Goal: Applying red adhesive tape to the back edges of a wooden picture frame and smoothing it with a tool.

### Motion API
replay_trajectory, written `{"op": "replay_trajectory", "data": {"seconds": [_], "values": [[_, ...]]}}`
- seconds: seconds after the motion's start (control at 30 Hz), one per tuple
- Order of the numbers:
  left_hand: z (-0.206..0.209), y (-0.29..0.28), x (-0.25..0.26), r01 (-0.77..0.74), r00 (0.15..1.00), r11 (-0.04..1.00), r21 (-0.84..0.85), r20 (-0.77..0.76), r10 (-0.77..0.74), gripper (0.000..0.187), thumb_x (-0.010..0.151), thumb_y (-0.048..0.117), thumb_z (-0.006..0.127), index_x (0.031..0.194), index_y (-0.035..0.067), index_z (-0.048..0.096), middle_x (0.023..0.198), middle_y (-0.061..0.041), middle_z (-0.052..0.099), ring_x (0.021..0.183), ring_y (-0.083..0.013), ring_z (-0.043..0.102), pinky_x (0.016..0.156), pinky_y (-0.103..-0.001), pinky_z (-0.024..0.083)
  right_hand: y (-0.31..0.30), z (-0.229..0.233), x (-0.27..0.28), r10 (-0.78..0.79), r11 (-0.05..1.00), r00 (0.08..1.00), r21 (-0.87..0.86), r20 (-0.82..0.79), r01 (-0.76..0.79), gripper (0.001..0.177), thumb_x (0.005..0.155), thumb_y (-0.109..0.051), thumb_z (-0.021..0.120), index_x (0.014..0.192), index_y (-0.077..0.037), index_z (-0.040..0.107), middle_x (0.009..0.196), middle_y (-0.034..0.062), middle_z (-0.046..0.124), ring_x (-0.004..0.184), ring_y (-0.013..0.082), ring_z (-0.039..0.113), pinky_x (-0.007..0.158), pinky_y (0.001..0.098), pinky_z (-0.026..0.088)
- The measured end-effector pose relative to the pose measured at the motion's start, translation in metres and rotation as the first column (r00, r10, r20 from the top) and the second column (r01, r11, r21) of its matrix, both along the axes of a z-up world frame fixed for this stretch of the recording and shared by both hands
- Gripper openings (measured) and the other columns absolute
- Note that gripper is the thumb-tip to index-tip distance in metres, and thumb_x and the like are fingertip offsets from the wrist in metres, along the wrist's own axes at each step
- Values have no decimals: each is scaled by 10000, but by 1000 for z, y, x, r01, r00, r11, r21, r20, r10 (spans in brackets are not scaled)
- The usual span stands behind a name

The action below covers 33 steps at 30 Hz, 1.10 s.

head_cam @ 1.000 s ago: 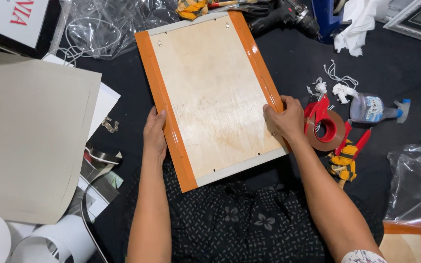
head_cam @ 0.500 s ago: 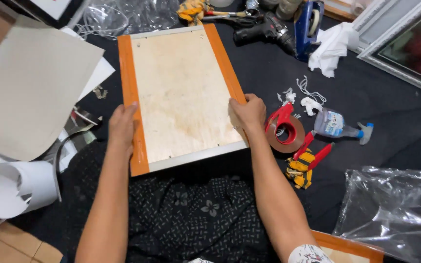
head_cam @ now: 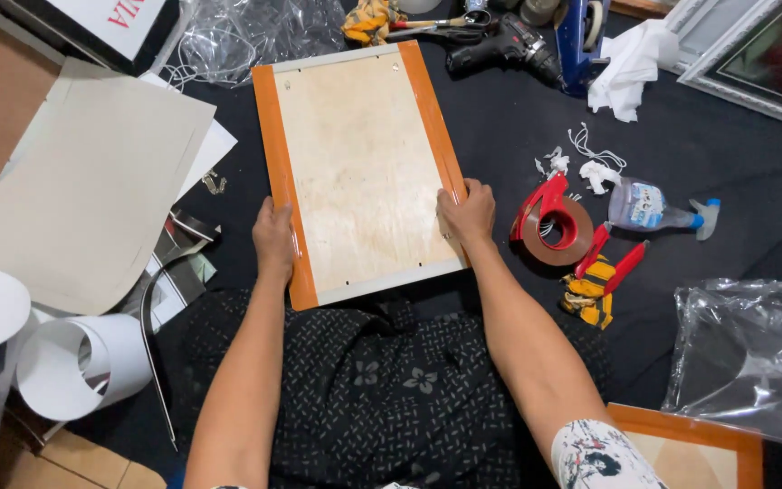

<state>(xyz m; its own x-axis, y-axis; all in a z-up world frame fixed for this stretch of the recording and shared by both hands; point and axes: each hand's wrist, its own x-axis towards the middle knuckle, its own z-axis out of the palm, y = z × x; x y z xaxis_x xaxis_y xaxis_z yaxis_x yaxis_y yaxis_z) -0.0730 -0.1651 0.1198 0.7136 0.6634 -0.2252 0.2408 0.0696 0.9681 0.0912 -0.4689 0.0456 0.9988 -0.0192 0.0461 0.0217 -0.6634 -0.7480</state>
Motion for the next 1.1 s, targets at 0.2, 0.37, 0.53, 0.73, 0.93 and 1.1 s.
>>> {"op": "replay_trajectory", "data": {"seconds": [0.2,0.37,0.53,0.73,0.93,1.1], "values": [[-20,6,20,74,993,995,72,-100,-67,712,1026,335,566,1607,34,284,1659,-185,281,1527,-327,262,1278,-437,237,4,-6,-5,-59,998,998,-26,-7,59,634,805,-496,746,1248,-55,642,1095,183,609,1104,419,656,907,492,551],[-58,7,24,79,975,984,161,-219,-42,821,961,505,599,1630,139,294,1591,-184,375,1486,-341,338,1263,-442,227,17,-18,-7,-169,962,985,-215,12,168,546,811,-516,697,1218,-155,653,1063,104,607,1086,347,630,870,472,530],[-54,10,29,52,993,994,96,-115,-40,833,998,511,556,1660,164,188,1596,-222,359,1506,-366,255,1236,-517,123,12,12,-5,-136,933,989,-344,-60,108,510,849,-508,656,1218,-160,703,1062,97,637,1098,314,544,889,443,463],[-66,-3,25,109,967,927,358,-255,-15,906,989,450,615,1662,174,73,1668,-177,207,1525,-321,111,1203,-520,101,-36,92,12,-429,820,897,-459,-101,341,726,790,-403,773,1372,-48,525,1361,285,416,1308,476,388,1056,560,324],[-36,-80,-17,247,965,613,750,-130,-230,665,912,355,633,1488,57,488,1337,-183,598,1274,-342,424,1015,-497,285,-100,60,13,-510,840,759,-421,-403,341,1082,850,-472,797,1524,33,118,1447,349,491,1377,487,459,1114,681,144],[-6,-133,-72,919,390,284,273,-529,-754,473,977,428,509,1350,163,630,1107,-165,746,1092,-368,680,917,-486,529,-111,59,17,-459,823,806,-521,-375,226,702,854,-337,684,1418,34,492,1250,253,649,1197,463,616,954,688,421]]}}
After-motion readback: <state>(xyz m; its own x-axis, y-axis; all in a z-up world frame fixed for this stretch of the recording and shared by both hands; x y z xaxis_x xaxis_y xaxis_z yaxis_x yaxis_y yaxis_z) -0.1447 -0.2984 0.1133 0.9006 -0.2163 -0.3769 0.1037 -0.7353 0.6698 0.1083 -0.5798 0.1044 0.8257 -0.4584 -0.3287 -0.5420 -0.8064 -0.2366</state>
